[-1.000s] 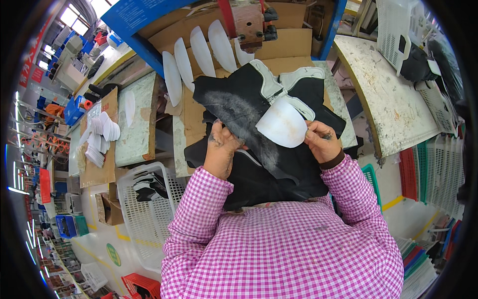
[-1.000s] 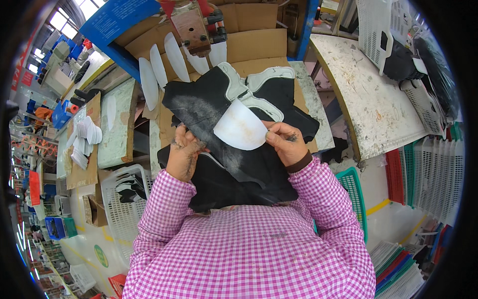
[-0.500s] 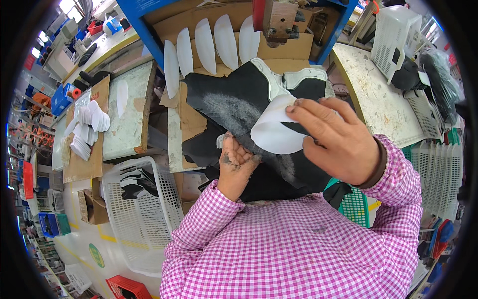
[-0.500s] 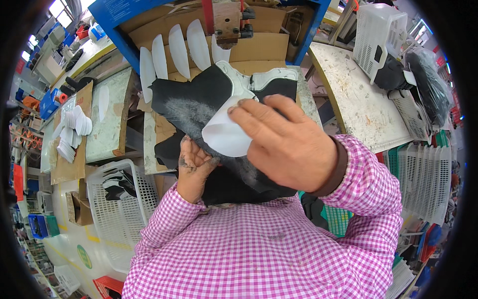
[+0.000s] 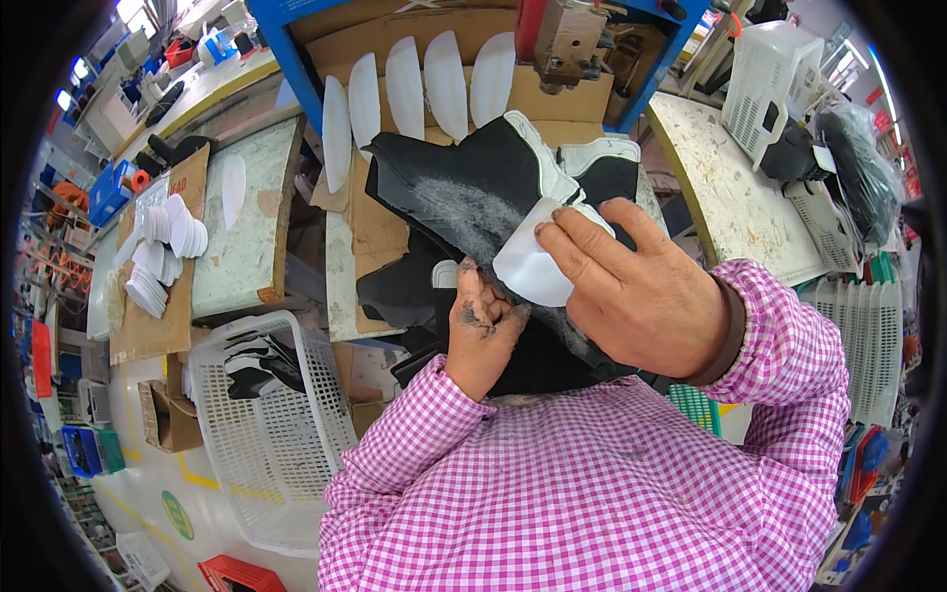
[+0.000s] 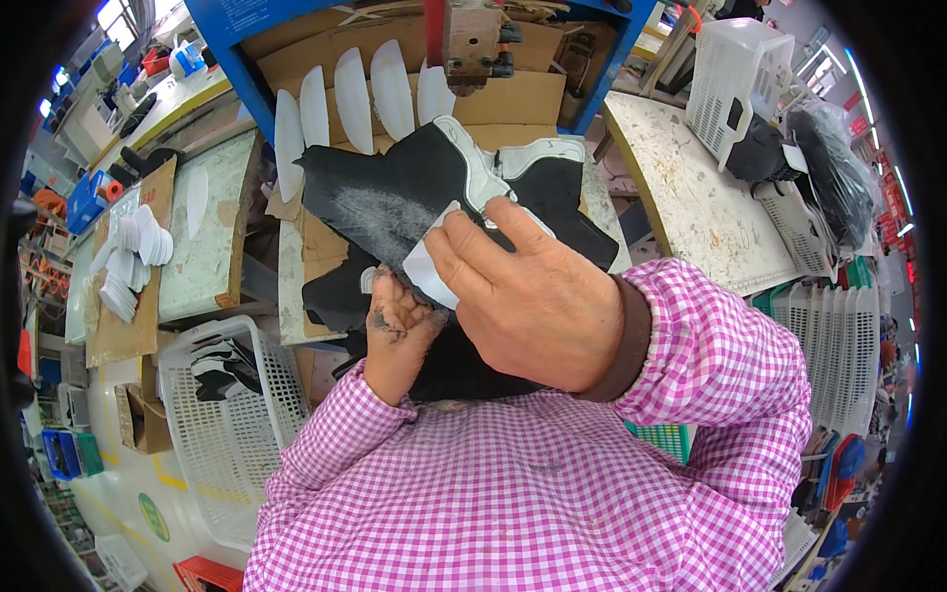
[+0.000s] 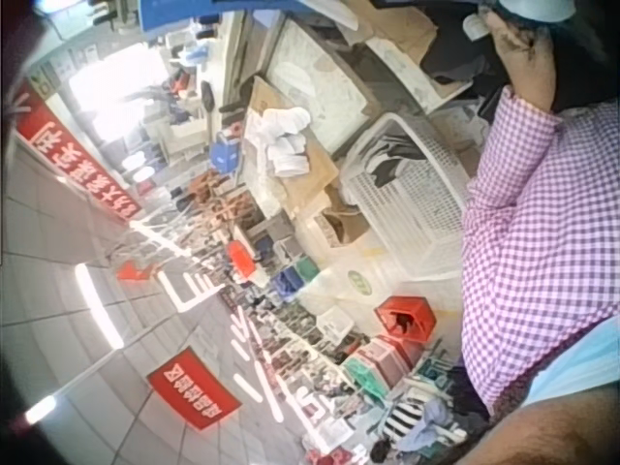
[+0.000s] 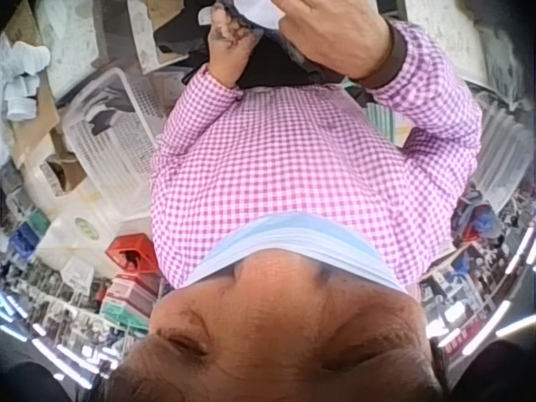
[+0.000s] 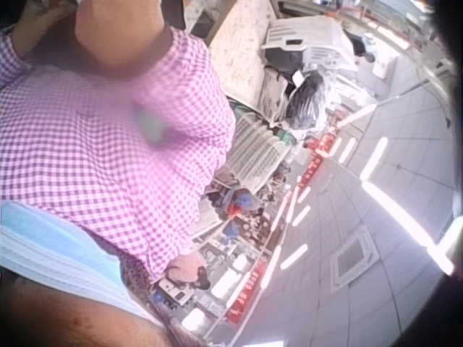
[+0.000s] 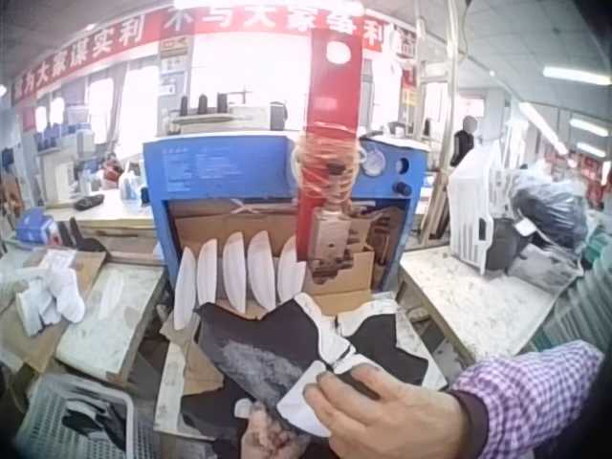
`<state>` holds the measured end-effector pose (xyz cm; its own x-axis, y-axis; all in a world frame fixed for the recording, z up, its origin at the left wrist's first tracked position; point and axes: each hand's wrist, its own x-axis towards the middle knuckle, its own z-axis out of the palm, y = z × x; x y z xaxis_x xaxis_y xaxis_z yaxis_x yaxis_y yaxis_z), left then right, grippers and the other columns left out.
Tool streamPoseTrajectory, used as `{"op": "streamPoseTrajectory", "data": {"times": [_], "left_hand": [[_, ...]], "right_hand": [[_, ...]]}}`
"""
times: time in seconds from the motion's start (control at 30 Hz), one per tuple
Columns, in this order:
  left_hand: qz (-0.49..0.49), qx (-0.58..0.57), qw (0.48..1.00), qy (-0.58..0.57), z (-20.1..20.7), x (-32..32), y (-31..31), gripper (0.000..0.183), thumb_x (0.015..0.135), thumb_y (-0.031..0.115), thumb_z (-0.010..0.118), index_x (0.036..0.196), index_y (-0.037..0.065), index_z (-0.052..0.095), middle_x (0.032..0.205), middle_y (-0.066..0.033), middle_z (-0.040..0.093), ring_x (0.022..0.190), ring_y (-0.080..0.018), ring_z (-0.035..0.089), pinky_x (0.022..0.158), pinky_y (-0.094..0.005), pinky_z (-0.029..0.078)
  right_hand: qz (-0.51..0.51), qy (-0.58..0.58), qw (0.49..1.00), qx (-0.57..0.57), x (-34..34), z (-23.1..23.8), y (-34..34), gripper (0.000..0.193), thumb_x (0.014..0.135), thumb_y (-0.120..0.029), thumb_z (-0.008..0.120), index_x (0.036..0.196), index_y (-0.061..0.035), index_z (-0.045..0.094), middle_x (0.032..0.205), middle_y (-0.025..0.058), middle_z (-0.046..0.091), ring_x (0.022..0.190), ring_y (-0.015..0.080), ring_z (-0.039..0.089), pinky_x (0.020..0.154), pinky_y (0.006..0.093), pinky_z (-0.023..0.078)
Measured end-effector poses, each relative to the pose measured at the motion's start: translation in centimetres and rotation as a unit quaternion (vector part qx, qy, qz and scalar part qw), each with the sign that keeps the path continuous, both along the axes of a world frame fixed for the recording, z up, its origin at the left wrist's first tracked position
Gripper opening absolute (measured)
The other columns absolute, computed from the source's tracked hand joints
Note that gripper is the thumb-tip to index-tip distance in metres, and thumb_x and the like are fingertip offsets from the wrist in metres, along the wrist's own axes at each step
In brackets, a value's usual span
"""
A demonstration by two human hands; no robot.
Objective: The person repeatedly picks black fabric pieces and white plastic inserts from a basket and table, aligns the inserts into the fabric, and places the assembled units into a white basket. The process is repeated multiple times throughout the clip.
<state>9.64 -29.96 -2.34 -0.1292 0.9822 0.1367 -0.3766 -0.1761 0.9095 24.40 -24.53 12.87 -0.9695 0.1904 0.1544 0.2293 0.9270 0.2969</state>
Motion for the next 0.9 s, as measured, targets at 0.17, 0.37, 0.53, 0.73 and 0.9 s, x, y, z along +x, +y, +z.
{"op": "streamPoseTrajectory", "data": {"times": [0.17,0.37,0.53,0.73,0.9], "left_hand": [[0.003,-0.009,1.000,0.002,0.2,-0.1,-0.1,0.064,0.079,-0.015,0.048,0.134,0.001,0.018,0.118,-0.0139,0.050,0.107,-0.0173,0.053,0.086,-0.0254,0.046],[0.002,-0.008,1.000,-0.004,-0.1,0.0,-0.1,0.065,0.079,-0.016,0.048,0.135,0.001,0.018,0.118,-0.0132,0.050,0.108,-0.0170,0.053,0.086,-0.0258,0.046],[-0.082,-0.043,0.996,-0.015,0.3,-1.7,-0.2,0.066,0.076,-0.013,0.053,0.134,0.001,0.024,0.119,-0.0126,0.050,0.110,-0.0180,0.052,0.088,-0.0268,0.046],[-0.067,-0.084,0.992,-0.066,0.7,-2.9,1.8,0.054,0.075,-0.005,0.061,0.125,0.001,0.043,0.110,-0.0087,0.058,0.099,-0.0157,0.057,0.080,-0.0266,0.048],[-0.057,-0.039,0.997,0.040,0.4,-2.7,3.6,0.038,0.073,0.004,0.071,0.109,0.000,0.059,0.099,-0.0064,0.064,0.088,-0.0177,0.062,0.079,-0.0294,0.049]], "right_hand": [[0.005,0.002,1.000,0.007,-0.3,-0.1,-0.1,0.011,0.064,-0.012,0.064,0.060,-0.0014,0.065,0.119,0.0183,0.055,0.114,0.0290,0.049,0.093,0.0451,0.036],[0.014,0.012,1.000,0.016,-0.5,-0.8,-0.1,0.012,0.064,-0.012,0.063,0.061,-0.0003,0.064,0.117,0.0212,0.055,0.113,0.0311,0.049,0.092,0.0443,0.037],[0.028,0.003,1.000,0.004,0.0,-1.5,0.3,0.013,0.063,-0.012,0.064,0.061,0.0012,0.063,0.122,0.0256,0.052,0.115,0.0353,0.050,0.093,0.0410,0.040],[0.072,-0.017,0.997,-0.037,1.4,-1.9,1.0,0.012,0.065,-0.008,0.062,0.062,0.0028,0.059,0.128,0.0295,0.047,0.119,0.0382,0.048,0.095,0.0416,0.041],[0.098,-0.045,0.993,-0.052,1.6,-1.5,1.3,0.011,0.070,-0.006,0.061,0.065,0.0040,0.060,0.131,0.0294,0.044,0.121,0.0388,0.046,0.098,0.0424,0.040]]}}
